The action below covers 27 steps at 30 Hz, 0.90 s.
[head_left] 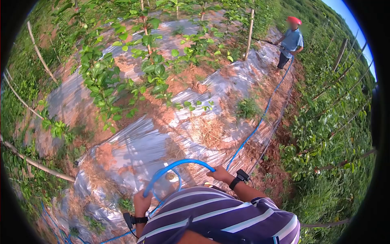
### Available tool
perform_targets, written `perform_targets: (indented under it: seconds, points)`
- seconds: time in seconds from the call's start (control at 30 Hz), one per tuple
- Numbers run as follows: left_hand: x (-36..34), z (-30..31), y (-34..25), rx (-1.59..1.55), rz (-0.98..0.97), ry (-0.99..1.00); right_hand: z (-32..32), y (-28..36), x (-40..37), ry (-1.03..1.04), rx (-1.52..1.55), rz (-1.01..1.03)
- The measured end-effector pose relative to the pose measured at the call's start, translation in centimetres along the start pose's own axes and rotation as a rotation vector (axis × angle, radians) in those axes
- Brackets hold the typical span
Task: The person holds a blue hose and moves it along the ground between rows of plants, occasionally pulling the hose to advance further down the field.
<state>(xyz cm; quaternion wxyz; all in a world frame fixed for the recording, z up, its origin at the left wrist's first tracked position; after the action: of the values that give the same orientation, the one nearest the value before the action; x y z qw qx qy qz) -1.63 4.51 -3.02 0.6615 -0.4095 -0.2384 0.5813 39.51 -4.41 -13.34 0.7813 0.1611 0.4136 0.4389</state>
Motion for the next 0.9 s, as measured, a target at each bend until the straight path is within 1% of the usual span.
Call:
perform_targets:
  seconds: [0.13, 0.2, 0.23, 0.3, 0.37, 0.47, 0.57, 0.63, 0.77, 0.83, 0.9]
  points:
    - [-0.1, 0.0, 0.1, -0.019, 0.027, -0.042, -0.1, -0.1, -0.1, 0.01, 0.029, 0.01]
    - [0.0, 0.1, 0.2, 0.042, 0.025, 0.025, 0.6, 1.3, -1.0, 0.016, 0.031, 0.02]
    - [0.1, -0.1, 0.7, 0.036, 0.037, 0.004, 0.8, 1.6, -1.1, 0.008, 0.048, 0.01]
    - [0.2, -0.5, 1.6, -0.052, -0.108, -0.072, 0.6, 1.6, -1.0, 0.018, 0.043, 0.011]
    - [-0.1, -0.3, 1.2, -0.045, -0.113, -0.083, 0.9, 2.2, -1.3, 0.008, 0.046, -0.018]
    - [0.0, -0.5, 1.6, -0.058, -0.14, -0.103, 1.2, 2.7, -1.3, 0.018, 0.028, -0.003]
    - [-0.2, -0.6, 1.4, -0.06, -0.128, -0.076, 0.4, 1.5, -0.4, 0.033, 0.024, -0.01]
    - [-0.3, -0.7, 1.2, -0.075, -0.019, -0.075, 0.2, 0.6, -0.2, 0.034, 0.039, -0.025]
    - [-0.6, -0.7, 0.8, -0.082, -0.008, -0.052, 0.2, 0.6, -0.4, 0.025, 0.032, -0.024]
    - [-0.6, -0.5, 0.6, 0.008, 0.042, 0.025, 0.3, 0.6, -0.6, 0.05, 0.012, -0.013]
    - [-0.6, -0.5, 0.1, 0.021, 0.037, 0.027, -0.4, -0.5, -0.1, 0.037, 0.034, -0.013]
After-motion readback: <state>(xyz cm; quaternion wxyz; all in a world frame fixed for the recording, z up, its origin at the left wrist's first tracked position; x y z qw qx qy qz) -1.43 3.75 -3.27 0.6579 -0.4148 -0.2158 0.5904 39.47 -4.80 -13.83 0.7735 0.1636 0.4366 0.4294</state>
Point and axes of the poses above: each hand's wrist, its own x-axis towards the middle knuckle, its own z-axis out of the back of the hand, y = z × x, the point moved 1 cm from there along x, towards the middle knuckle, and after that the axes turned 9 degrees about -x, right-handed, at the moved point
